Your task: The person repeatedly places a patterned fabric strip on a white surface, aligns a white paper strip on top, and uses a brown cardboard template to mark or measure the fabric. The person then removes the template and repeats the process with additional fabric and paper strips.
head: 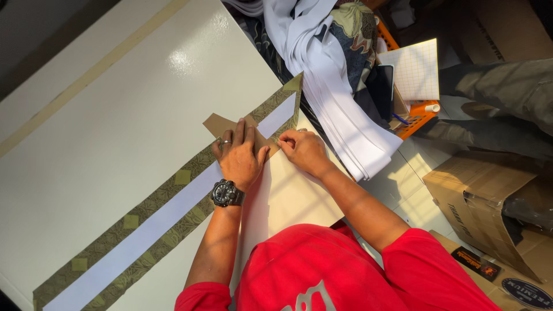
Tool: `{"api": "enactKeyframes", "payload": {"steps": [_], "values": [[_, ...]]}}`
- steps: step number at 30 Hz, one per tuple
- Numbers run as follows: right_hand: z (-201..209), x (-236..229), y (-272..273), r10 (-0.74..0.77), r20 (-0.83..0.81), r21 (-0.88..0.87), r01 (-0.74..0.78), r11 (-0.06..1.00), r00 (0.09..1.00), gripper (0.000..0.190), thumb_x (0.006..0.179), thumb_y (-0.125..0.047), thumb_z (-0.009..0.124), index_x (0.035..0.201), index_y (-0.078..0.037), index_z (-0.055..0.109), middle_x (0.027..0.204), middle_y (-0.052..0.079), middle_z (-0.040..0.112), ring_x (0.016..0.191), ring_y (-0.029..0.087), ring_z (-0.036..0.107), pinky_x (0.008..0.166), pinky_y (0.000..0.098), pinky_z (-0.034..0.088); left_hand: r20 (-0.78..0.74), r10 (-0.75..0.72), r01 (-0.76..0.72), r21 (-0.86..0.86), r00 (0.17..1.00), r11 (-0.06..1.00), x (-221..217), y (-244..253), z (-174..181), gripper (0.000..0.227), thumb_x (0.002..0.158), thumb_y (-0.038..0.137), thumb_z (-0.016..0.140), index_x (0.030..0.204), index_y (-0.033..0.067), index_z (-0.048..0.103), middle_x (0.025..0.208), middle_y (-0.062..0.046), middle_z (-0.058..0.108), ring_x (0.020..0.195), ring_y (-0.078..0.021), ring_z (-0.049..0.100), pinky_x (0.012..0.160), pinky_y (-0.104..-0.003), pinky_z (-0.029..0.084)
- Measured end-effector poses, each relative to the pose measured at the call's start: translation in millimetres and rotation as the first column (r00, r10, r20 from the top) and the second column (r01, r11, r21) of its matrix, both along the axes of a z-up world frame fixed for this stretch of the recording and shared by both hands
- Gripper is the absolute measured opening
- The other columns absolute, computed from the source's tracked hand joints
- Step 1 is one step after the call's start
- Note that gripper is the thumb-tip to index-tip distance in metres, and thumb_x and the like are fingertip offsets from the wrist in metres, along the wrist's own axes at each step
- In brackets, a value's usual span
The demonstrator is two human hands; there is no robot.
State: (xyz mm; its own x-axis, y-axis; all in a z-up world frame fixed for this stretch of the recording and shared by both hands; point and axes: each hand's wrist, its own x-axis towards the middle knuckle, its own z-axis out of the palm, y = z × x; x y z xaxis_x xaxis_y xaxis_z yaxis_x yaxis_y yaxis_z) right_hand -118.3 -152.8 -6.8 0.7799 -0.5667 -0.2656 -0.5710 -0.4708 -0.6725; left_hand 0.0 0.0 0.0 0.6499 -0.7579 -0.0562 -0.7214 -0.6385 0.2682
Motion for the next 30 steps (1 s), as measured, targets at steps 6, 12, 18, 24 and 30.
{"api": "enactKeyframes", "payload": {"steps": [6, 12, 18, 24, 30], "values": [[11.3, 3.4, -5.9, -0.05, -0.016, 0.126, 0.052, 0.991, 0.999, 0.019, 0.082, -0.031, 0.08, 0.09, -0.013, 0.079, 0.075, 0.002, 0.072, 0.069, 0.018, 0.068, 0.066, 0.0336, 0.055, 0.038, -0.013, 0.014, -0.005, 0.999, 1.0, -0.9, 0.4, 4.4, 0.06, 0.084, 0.048, 0.075, 0.131, 0.012, 0.063, 0.153, -0.009, 0.049, 0.13, -0.0341, 0.049, 0.107, -0.057, 0.029], [13.7, 6.8, -4.0, -0.023, -0.034, 0.044, 0.024, 0.999, 0.999, 0.022, 0.079, -0.031, 0.083, 0.088, -0.012, 0.077, 0.074, 0.003, 0.072, 0.071, 0.02, 0.068, 0.069, 0.0344, 0.055, 0.045, -0.015, 0.015, 0.008, 0.999, 1.0, -1.4, 0.1, 3.4, 0.063, 0.084, 0.05, 0.076, 0.132, 0.0119, 0.063, 0.154, -0.01, 0.049, 0.13, -0.0348, 0.05, 0.107, -0.058, 0.028], [14.0, 12.7, -7.4, 0.106, 0.053, -0.082, -0.101, 0.991, 0.993, 0.013, 0.086, -0.028, 0.075, 0.092, -0.017, 0.078, 0.074, 0.003, 0.075, 0.076, 0.025, 0.069, 0.072, 0.0409, 0.056, 0.048, 0.0, -0.001, 0.009, 0.999, 1.0, -3.5, -0.3, 1.0, 0.075, 0.077, 0.057, 0.078, 0.135, 0.0128, 0.062, 0.154, -0.009, 0.049, 0.132, -0.0363, 0.049, 0.106, -0.059, 0.027], [8.2, 47.9, -23.6, 0.356, -0.11, -0.21, -0.372, 0.904, 0.928, 0.024, 0.091, -0.026, 0.067, 0.113, -0.021, 0.075, 0.092, 0.013, 0.074, 0.087, 0.034, 0.069, 0.072, 0.0501, 0.054, 0.045, 0.006, -0.006, -0.004, 0.999, 1.0, -3.6, 0.1, -0.4, 0.075, 0.076, 0.055, 0.08, 0.136, 0.0131, 0.062, 0.154, -0.009, 0.049, 0.132, -0.0366, 0.049, 0.109, -0.06, 0.026], [9.4, 76.5, -40.4, 0.483, -0.085, -0.389, -0.475, 0.789, 0.871, 0.023, 0.081, -0.029, 0.072, 0.101, -0.02, 0.078, 0.105, 0.014, 0.073, 0.106, 0.036, 0.065, 0.082, 0.0467, 0.055, 0.009, 0.016, -0.016, 0.019, 1.0, 1.0, -3.1, -1.8, 2.0, 0.077, 0.075, 0.054, 0.081, 0.137, 0.0131, 0.061, 0.153, -0.009, 0.049, 0.132, -0.037, 0.048, 0.109, -0.061, 0.026]]}}
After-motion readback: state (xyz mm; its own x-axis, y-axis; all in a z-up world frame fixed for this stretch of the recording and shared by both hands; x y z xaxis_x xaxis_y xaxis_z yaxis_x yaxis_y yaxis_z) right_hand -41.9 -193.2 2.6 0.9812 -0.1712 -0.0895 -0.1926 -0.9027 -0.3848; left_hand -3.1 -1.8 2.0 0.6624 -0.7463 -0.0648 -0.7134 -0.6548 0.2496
